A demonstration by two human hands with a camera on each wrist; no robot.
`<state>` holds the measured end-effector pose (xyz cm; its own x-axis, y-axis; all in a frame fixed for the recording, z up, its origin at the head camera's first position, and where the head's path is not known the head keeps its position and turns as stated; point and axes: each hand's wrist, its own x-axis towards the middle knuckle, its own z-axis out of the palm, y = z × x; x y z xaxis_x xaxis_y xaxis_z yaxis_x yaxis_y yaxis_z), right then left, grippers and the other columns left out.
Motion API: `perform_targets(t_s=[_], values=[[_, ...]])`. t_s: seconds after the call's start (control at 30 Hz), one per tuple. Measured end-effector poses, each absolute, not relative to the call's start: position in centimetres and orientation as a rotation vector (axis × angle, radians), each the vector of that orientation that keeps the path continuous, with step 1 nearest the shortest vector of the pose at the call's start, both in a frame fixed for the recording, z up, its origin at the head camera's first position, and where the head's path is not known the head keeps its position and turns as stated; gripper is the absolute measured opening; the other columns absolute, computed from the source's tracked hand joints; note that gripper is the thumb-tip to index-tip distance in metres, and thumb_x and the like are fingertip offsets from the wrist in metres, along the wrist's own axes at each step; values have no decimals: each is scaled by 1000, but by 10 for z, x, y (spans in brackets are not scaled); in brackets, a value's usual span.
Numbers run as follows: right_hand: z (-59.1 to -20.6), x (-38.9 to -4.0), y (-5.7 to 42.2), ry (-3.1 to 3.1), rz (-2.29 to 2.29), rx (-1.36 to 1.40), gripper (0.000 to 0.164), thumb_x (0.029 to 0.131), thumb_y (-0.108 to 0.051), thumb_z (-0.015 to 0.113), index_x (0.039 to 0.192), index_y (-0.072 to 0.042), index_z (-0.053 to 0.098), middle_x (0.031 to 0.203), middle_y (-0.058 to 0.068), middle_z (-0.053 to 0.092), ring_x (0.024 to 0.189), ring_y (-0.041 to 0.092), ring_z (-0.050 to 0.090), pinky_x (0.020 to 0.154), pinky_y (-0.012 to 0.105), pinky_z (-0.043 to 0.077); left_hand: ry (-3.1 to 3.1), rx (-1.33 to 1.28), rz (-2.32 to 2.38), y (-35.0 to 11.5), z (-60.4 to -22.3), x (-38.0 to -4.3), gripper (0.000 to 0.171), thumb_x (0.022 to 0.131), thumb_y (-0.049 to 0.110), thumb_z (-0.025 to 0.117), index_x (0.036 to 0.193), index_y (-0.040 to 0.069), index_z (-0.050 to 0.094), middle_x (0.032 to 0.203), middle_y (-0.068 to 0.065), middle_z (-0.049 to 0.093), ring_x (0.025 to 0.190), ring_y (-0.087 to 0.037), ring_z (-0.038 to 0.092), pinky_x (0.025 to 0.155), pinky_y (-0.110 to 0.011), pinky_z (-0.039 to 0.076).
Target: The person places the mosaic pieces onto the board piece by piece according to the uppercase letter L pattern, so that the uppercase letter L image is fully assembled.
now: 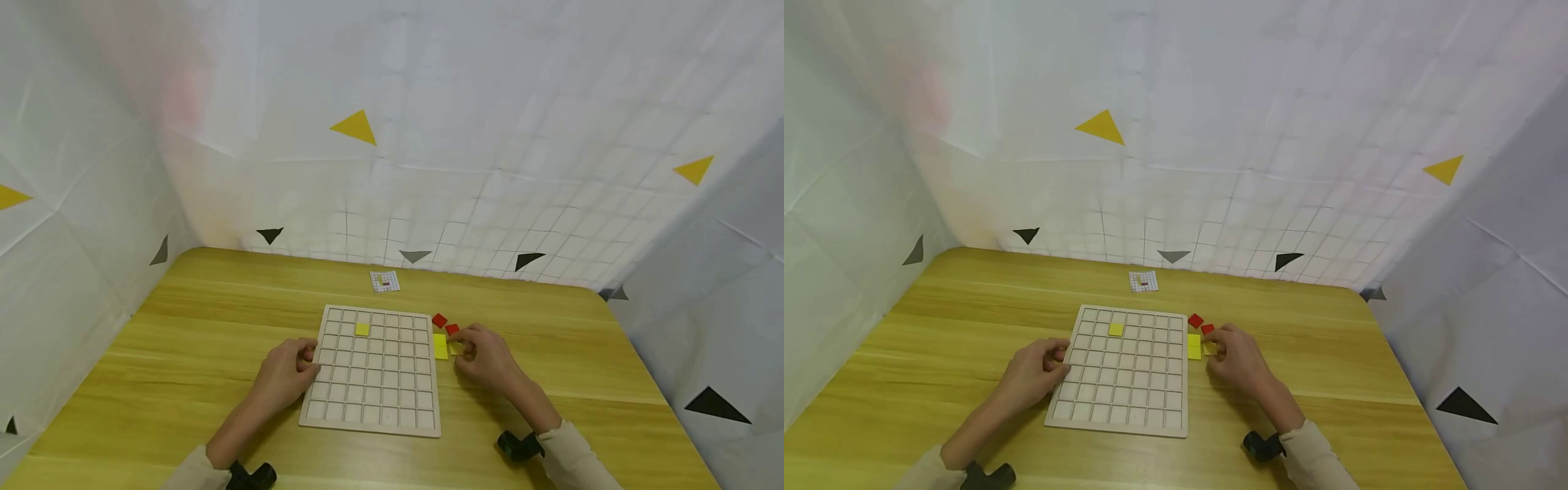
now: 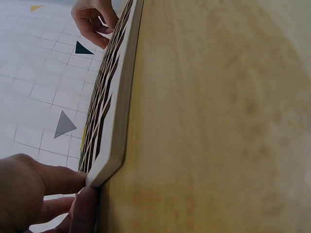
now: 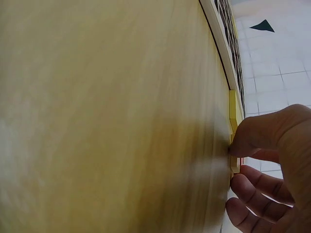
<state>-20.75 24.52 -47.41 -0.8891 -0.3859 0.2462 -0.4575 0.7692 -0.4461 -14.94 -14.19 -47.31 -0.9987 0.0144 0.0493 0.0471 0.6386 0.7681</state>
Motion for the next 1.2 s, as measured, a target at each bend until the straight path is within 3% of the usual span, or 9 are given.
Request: perform_targets(t_s=[0.37, 1.2], values=[[-475, -207, 245, -2844, 845, 621, 33, 73, -1, 75, 104, -12, 78, 90, -1, 60, 72, 11, 53, 63, 30, 47, -2812, -48, -1328, -143, -474, -150, 42, 85, 6, 75, 125, -3, 65, 95, -4, 61, 81, -13, 61, 70, -30, 52], [-472, -203, 251, -2812, 909, 646, 33, 71, 6, 73, 102, -4, 75, 83, 1, 56, 67, 13, 50, 58, 26, 44, -2814, -40, -1346, -141, -472, -148, 41, 85, 5, 75, 123, -3, 65, 95, -4, 61, 80, -14, 60, 69, -30, 51]])
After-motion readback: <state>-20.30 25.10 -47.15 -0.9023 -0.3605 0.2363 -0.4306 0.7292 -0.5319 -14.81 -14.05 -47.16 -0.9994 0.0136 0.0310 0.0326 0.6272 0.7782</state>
